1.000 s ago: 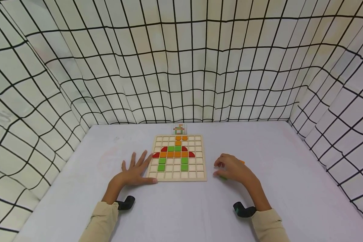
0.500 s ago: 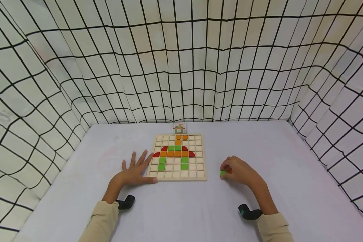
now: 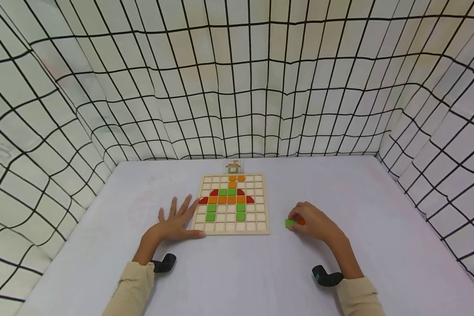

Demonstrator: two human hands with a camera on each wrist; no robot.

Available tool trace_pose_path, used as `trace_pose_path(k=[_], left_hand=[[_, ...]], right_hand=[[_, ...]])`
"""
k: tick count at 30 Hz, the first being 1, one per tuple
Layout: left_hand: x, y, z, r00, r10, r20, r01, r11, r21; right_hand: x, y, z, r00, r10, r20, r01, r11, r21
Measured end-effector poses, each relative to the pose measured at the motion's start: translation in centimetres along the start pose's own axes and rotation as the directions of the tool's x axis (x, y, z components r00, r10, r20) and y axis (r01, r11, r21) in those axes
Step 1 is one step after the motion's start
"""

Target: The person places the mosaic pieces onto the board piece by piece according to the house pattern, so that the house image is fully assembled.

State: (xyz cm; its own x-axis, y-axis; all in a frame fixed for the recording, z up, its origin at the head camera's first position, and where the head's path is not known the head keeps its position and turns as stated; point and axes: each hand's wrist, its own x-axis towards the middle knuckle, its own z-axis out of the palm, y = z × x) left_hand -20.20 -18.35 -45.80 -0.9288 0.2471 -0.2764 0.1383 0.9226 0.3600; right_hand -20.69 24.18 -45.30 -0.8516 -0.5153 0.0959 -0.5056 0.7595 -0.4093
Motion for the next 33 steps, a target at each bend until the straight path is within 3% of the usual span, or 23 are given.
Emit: trace_pose_path(k=[25, 33], left_hand=[[0.0, -0.2, 0.0, 1.000, 0.005, 0.011, -0.005, 1.000, -0.023], [-0.3, 0.2, -0.2, 1.000, -0.001, 0.015, 0.001, 1.000, -0.009]], right_hand=[[2.4, -2.0, 1.1, 0.996, -0.089, -0.029, 0.090, 0.995, 0.040], [3.0, -3.1, 1.1, 0.997, -0.070, -0.023, 0.071, 0.996, 0.051]])
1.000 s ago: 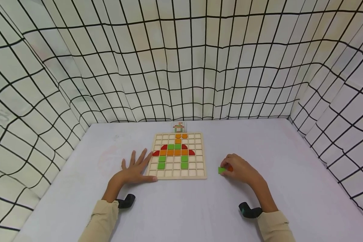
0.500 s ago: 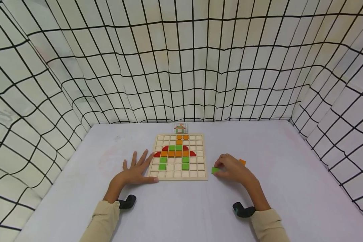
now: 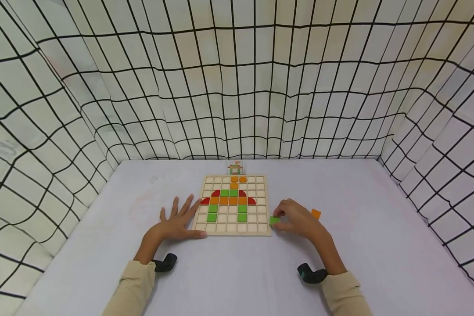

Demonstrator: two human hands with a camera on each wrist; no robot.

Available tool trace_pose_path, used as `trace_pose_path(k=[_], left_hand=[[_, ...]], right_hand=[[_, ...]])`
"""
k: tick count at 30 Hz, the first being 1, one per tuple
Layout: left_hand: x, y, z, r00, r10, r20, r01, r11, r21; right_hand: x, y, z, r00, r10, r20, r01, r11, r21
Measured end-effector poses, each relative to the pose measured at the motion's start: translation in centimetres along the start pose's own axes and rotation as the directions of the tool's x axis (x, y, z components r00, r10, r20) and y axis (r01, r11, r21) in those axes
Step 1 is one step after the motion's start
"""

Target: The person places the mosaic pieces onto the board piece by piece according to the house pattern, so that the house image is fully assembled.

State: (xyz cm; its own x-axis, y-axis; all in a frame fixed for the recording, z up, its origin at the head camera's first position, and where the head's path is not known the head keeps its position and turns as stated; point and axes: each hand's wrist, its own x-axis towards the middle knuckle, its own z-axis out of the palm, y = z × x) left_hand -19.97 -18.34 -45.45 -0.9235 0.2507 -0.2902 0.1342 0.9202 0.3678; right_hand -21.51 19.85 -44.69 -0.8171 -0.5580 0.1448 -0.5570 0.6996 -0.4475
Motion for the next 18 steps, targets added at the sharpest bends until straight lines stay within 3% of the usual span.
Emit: trace_pose_path(k=[18], left_hand=[[0.0, -0.1, 0.1, 1.000, 0.004, -0.007, -0.004, 1.000, -0.003]], right_hand=[[3.2, -3.8, 0.8, 0.999, 0.010, 0.032, -0.011, 1.000, 0.009]])
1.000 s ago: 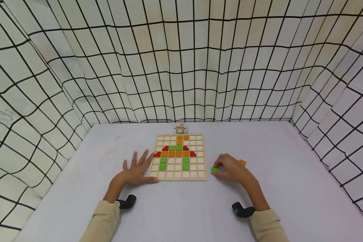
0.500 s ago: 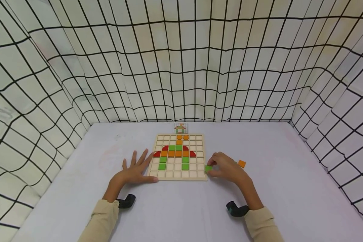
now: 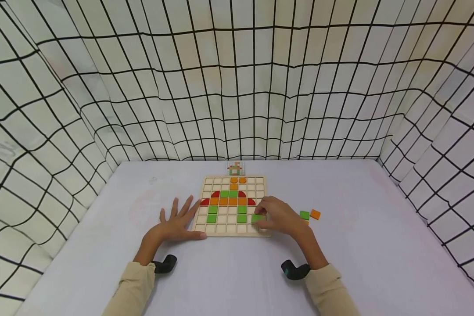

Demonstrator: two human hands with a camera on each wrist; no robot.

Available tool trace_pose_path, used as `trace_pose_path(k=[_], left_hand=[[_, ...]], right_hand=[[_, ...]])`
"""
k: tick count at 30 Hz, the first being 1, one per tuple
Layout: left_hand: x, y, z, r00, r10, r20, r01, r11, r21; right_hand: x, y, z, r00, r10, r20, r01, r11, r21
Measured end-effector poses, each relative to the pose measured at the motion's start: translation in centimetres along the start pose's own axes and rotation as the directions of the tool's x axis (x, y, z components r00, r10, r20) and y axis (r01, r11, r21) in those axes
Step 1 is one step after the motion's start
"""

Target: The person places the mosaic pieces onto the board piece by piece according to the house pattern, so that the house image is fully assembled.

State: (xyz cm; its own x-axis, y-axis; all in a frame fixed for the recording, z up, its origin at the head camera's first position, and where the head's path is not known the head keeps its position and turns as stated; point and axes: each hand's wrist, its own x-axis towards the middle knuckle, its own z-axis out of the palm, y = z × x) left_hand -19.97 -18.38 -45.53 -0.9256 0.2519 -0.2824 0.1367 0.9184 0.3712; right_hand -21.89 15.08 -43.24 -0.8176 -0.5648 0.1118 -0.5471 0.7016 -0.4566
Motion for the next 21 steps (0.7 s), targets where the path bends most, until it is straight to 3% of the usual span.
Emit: trace_pose_path(k=[9, 21], left_hand=[[0.1, -0.2, 0.2, 1.000, 0.005, -0.006, -0.005, 1.000, -0.001], [0.3, -0.3, 0.1, 1.000, 0.001, -0.003, -0.001, 1.000, 0.013]], right_hand=[[1.7, -1.8, 1.2, 0.999, -0.045, 0.011, 0.045, 0.999, 0.024], [3.6, -4.2, 3.9, 0.996, -0.086, -0.034, 0.085, 0.996, -0.039]])
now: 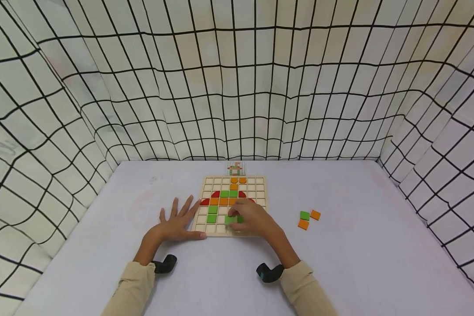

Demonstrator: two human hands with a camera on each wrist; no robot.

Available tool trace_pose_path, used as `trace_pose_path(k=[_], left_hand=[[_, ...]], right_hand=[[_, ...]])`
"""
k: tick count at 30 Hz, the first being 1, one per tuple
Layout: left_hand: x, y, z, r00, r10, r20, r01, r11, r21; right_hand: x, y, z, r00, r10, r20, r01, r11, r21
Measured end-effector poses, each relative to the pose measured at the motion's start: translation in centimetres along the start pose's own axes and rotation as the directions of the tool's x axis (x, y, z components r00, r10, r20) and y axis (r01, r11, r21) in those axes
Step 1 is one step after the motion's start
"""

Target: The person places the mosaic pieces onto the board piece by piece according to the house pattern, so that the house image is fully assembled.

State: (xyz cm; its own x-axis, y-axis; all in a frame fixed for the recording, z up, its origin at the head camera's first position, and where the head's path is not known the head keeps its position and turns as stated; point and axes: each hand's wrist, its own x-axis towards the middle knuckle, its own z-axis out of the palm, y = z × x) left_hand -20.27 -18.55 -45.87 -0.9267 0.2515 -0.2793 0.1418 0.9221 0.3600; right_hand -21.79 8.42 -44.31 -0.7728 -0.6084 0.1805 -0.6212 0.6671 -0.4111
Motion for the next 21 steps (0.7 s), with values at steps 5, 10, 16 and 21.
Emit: trace_pose_path(k=[5, 10, 16, 21], left_hand=[[0.0, -0.2, 0.1, 1.000, 0.001, 0.006, -0.001, 1.000, 0.004], [0.1, -0.2, 0.0, 1.000, 0.007, 0.006, -0.007, 1.000, -0.001], [0.0, -0.1, -0.2, 1.000, 0.015, 0.002, -0.015, 1.000, -0.014], [0.0, -0.1, -0.1, 1.000, 0.013, 0.007, -0.013, 1.000, -0.016]], right_hand=[[1.0, -1.0, 1.2, 1.000, -0.030, 0.000, 0.030, 1.000, 0.009], [1.8, -1.8, 2.1, 0.998, -0.068, 0.008, 0.068, 0.998, -0.019], [2.1, -2.7, 2.4, 0.995, -0.101, 0.004, 0.101, 0.994, -0.040], [2.2, -3.0, 2.9, 0.996, -0.085, 0.015, 0.086, 0.993, -0.077]])
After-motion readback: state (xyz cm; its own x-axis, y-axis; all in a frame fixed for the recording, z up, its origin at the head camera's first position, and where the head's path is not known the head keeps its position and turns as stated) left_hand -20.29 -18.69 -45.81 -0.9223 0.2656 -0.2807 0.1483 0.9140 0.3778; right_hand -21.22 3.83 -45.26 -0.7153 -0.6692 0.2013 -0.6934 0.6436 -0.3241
